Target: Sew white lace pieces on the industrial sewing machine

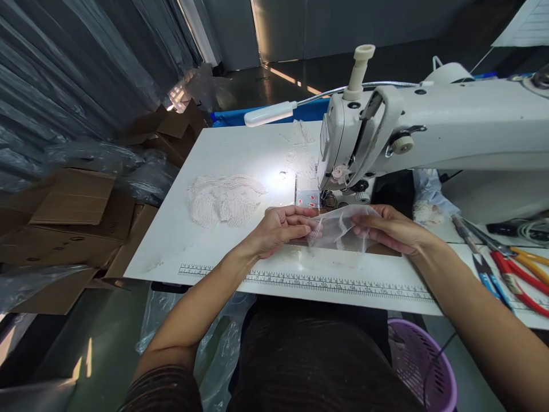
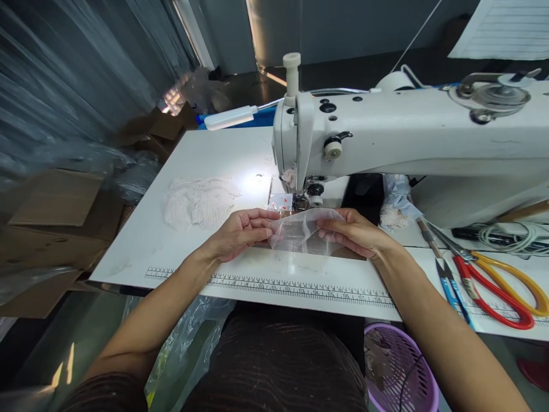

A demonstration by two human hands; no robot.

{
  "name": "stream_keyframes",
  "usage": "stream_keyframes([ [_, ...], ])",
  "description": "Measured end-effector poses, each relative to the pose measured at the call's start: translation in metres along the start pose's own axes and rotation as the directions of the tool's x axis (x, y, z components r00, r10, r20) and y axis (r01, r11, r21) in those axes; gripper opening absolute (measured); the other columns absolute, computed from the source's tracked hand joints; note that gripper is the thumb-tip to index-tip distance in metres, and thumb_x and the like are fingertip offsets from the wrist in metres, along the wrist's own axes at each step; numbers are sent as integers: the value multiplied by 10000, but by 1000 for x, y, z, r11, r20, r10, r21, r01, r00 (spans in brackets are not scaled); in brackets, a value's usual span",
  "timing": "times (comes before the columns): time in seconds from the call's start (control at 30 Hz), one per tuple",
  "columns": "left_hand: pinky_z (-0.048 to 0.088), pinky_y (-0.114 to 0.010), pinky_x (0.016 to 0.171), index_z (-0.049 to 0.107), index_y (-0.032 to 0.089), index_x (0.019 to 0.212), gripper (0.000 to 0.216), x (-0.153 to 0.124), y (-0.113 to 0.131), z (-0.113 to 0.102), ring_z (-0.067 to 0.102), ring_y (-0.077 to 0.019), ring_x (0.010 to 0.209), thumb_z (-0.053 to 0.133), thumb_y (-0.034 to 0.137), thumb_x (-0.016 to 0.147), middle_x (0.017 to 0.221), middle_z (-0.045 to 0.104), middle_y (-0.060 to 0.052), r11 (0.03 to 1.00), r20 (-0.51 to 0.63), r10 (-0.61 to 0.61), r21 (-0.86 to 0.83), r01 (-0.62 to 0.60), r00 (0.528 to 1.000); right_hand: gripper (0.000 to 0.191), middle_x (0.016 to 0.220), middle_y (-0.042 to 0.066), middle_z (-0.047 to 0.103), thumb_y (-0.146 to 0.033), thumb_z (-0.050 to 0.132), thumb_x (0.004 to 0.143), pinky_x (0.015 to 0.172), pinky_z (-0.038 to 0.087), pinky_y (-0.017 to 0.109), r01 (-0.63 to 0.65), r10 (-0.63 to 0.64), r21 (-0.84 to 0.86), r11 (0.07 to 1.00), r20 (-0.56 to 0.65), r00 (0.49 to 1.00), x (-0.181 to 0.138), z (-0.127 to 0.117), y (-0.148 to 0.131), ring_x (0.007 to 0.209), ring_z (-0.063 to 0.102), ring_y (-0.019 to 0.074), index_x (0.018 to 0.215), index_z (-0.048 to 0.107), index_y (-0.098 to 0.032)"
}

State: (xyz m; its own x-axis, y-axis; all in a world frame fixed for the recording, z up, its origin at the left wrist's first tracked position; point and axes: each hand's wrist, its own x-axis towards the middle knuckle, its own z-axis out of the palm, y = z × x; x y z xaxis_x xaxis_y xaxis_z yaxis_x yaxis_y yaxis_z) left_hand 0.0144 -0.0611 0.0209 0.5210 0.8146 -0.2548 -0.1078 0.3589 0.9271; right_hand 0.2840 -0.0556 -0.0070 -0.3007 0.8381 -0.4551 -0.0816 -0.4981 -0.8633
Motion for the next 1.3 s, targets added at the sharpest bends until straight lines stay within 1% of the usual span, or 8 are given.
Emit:
stream_keyframes([
  [0.33, 584, -305, 823, 636, 90, 1125, 509, -3, 4, 3, 693, -138, 823, 836, 169, 664, 898, 705, -61, 994, 17, 47, 98, -48, 999, 313, 780, 9, 675, -339, 886, 606, 694, 523, 205, 5, -4, -11, 1000, 17, 1000, -1, -1, 1, 705, 603, 91, 837, 747, -180],
  [0.5, 590, -315, 819, 615, 104, 1162, 503, -3, -2, 5, 668, -136, 827, 804, 230, 713, 949, 694, -77, 940, 11, 166, 302, -162, 986, 322, 811, 14, 665, -335, 873, 614, 719, 521, 245, 12, -11, -26, 1000, 22, 1000, -2, -1, 0, 721, 594, 106, 862, 733, -185],
  [0.67, 567, -363, 806, 645, 182, 1127, 260, -1, -16, 5, 653, -173, 850, 620, 271, 884, 945, 698, -80, 535, 12, 485, 787, -308, 874, 347, 690, -10, 582, -369, 866, 598, 592, 459, 236, 71, -59, -106, 992, 118, 991, -14, -5, -5, 614, 522, 98, 828, 691, -176],
  [0.8, 536, -382, 779, 705, 233, 875, 170, -5, -17, 4, 653, -199, 823, 549, 285, 921, 860, 700, -74, 278, 118, 527, 912, -302, 842, 200, 701, 5, 558, -299, 815, 692, 572, 383, 235, 228, -131, -204, 952, 401, 907, -26, -12, -11, 630, 495, 104, 708, 654, -181],
  [0.9, 544, -377, 778, 711, 254, 817, 203, -11, -14, 5, 680, -214, 882, 528, 254, 907, 872, 721, -61, 247, 206, 509, 895, -371, 836, 157, 754, 30, 573, -277, 779, 741, 621, 391, 253, 354, -113, -253, 900, 650, 752, -31, -14, -14, 681, 510, 118, 668, 676, -182],
  [0.97, 552, -394, 811, 713, 261, 811, 217, -14, -13, 6, 687, -228, 954, 515, 245, 898, 918, 737, -56, 245, 262, 476, 877, -413, 839, 155, 776, 45, 584, -303, 757, 771, 640, 403, 262, 369, -47, -307, 877, 710, 702, -32, -14, -15, 687, 516, 125, 694, 699, -182],
  [1.13, 545, -429, 886, 699, 279, 801, 154, -15, -17, 5, 686, -232, 1018, 572, 250, 883, 998, 749, -31, 328, 201, 467, 865, -380, 861, 163, 786, 60, 589, -304, 765, 758, 634, 417, 263, 399, -57, -301, 866, 733, 678, -31, -12, -14, 680, 522, 133, 701, 695, -168],
  [1.3, 540, -374, 858, 647, 246, 717, 216, -9, -21, 9, 695, -203, 959, 574, 285, 916, 1016, 749, -43, 373, 134, 520, 852, -366, 844, 92, 784, 41, 587, -244, 770, 751, 625, 410, 244, 351, -89, -249, 903, 690, 718, -31, -13, -10, 696, 532, 125, 741, 708, -178],
])
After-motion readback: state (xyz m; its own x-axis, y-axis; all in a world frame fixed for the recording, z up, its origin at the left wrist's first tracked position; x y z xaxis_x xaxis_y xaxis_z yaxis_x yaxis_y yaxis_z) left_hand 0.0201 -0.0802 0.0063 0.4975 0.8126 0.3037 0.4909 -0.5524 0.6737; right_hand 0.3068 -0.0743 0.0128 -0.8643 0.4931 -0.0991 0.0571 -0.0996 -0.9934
